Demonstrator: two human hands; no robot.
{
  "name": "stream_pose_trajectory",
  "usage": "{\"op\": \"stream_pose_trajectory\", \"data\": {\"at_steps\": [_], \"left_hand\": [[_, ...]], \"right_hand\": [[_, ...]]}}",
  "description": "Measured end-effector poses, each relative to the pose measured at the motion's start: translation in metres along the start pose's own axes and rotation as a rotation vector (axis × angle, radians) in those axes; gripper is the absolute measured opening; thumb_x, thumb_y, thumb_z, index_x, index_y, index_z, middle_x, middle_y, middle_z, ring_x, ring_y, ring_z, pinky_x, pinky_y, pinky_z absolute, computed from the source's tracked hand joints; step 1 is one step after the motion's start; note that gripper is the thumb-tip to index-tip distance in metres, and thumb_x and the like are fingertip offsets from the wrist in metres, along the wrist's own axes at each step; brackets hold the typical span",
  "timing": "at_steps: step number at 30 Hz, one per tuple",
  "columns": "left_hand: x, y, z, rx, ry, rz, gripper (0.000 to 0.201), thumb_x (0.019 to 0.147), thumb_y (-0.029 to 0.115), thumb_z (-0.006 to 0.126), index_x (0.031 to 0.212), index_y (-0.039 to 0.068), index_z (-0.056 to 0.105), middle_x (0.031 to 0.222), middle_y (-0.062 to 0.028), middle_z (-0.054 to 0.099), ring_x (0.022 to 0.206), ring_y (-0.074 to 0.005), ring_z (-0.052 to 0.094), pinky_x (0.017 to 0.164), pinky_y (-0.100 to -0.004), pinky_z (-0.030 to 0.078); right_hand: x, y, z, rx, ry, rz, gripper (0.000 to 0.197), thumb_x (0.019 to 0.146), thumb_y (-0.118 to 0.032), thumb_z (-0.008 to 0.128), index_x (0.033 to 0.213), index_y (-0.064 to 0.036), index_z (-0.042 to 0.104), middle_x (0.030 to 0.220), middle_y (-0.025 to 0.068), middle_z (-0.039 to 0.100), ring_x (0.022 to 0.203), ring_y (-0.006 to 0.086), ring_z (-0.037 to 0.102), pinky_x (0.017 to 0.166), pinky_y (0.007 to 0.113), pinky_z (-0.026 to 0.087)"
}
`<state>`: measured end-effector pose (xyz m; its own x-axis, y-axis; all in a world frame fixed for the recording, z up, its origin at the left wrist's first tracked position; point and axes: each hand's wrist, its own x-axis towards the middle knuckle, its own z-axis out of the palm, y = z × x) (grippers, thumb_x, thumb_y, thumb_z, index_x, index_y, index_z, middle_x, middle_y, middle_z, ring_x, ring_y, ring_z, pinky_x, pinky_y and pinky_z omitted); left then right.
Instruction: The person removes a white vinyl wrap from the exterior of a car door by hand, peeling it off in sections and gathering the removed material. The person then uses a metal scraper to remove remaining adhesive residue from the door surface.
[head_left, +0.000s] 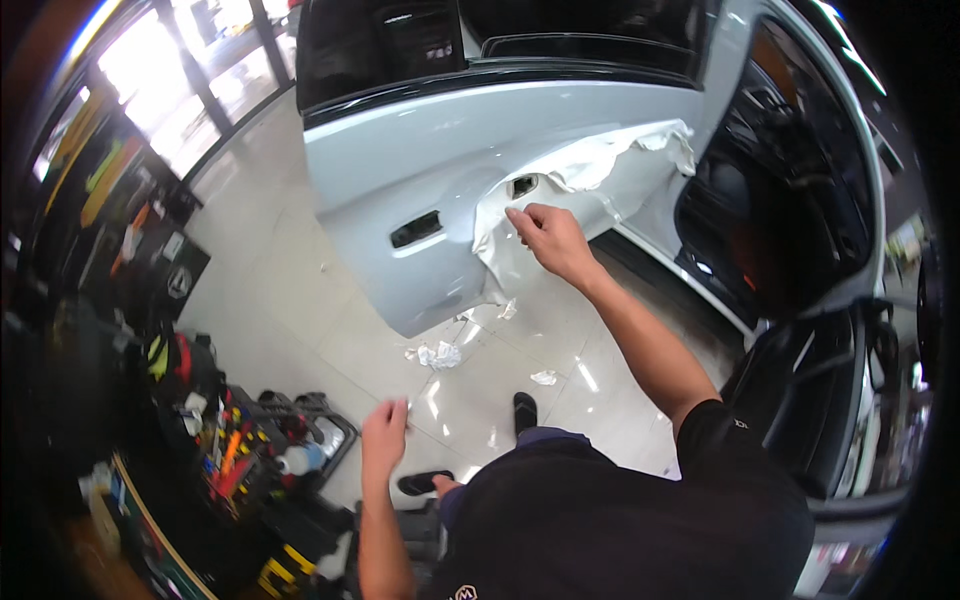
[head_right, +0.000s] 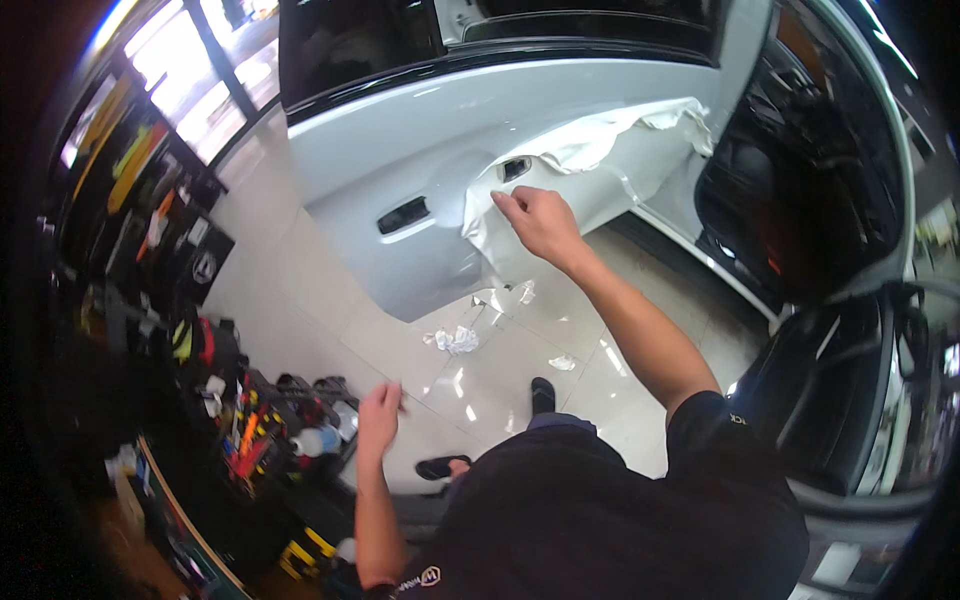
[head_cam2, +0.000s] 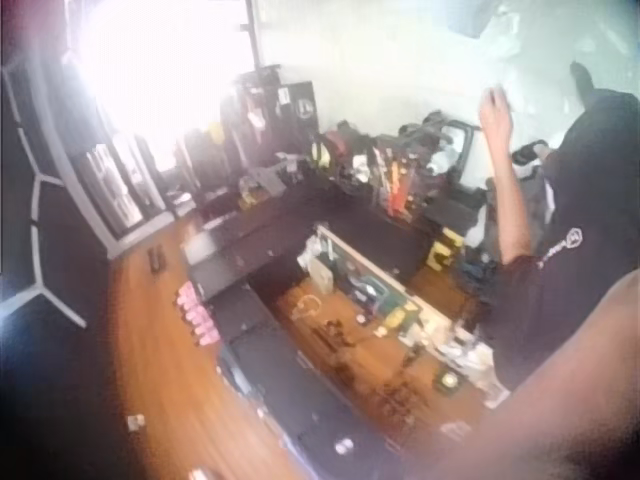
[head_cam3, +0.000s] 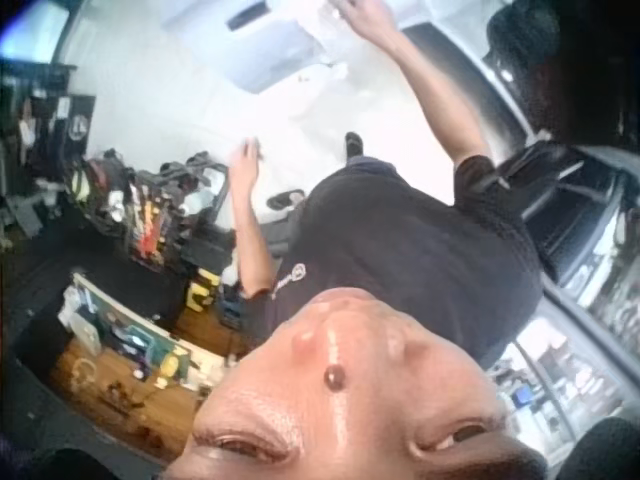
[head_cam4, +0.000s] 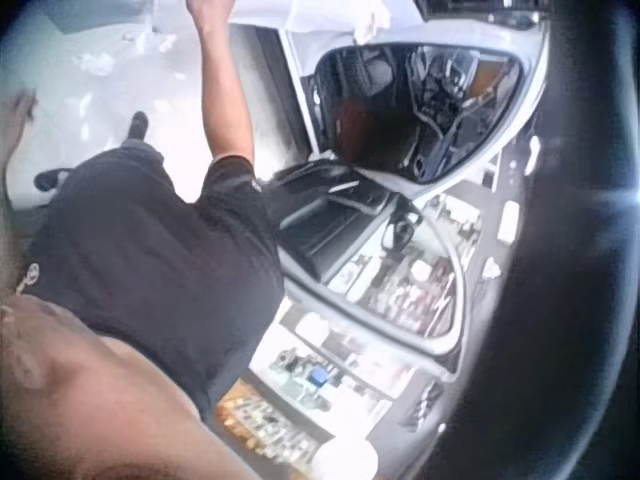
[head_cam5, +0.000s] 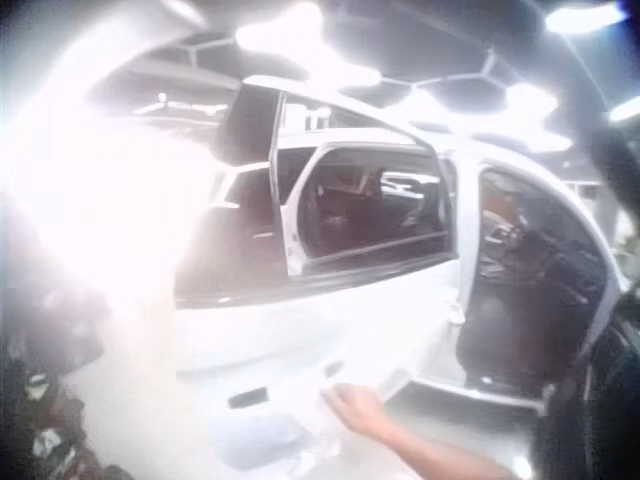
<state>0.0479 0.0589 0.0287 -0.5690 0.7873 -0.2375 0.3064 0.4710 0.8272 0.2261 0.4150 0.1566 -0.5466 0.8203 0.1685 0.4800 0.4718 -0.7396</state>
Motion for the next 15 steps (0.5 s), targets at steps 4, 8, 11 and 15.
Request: {"op": "stream_pose_trajectory", "data": {"at_steps": [4,8,11,15], "left_hand": [[0.072,0.203,0.083,0.224,0.154,0.206,0.045,0.097,0.046,0.059,0.089,0.002,0.063,0.077,-0.019,0.066,0.077,-0.0401,0.066,0.068,-0.0477,0.049],[0.13,0.27,0.118,0.576,0.485,0.256,0.042,0.095,0.043,0.064,0.098,0.001,0.062,0.078,-0.0165,0.069,0.083,-0.0392,0.069,0.073,-0.049,0.054],[0.152,0.277,0.124,0.633,0.382,0.211,0.037,0.092,0.036,0.069,0.093,-0.001,0.064,0.079,-0.0203,0.069,0.084,-0.0386,0.07,0.074,-0.0495,0.054],[0.168,0.276,0.128,0.6,0.287,0.229,0.031,0.09,0.028,0.066,0.084,-0.001,0.068,0.081,-0.0218,0.07,0.081,-0.0406,0.068,0.073,-0.0493,0.053]], "right_hand": [[0.025,0.044,-0.045,-0.076,-0.183,-0.035,0.055,0.1,-0.045,0.057,0.074,0.0031,0.063,0.064,0.0104,0.063,0.059,0.0192,0.061,0.06,0.035,0.048],[0.021,0.037,-0.06,-0.104,-0.331,-0.088,0.055,0.099,-0.045,0.058,0.074,0.0032,0.064,0.063,0.0134,0.063,0.058,0.0238,0.061,0.061,0.038,0.048],[0.026,0.039,-0.068,-0.107,-0.385,-0.098,0.055,0.099,-0.046,0.058,0.074,0.0029,0.066,0.062,0.014,0.063,0.058,0.0249,0.061,0.061,0.039,0.048],[0.042,0.05,-0.068,-0.099,-0.377,-0.146,0.058,0.098,-0.049,0.056,0.073,0.0028,0.066,0.061,0.014,0.063,0.057,0.0267,0.061,0.061,0.04,0.048]]}}
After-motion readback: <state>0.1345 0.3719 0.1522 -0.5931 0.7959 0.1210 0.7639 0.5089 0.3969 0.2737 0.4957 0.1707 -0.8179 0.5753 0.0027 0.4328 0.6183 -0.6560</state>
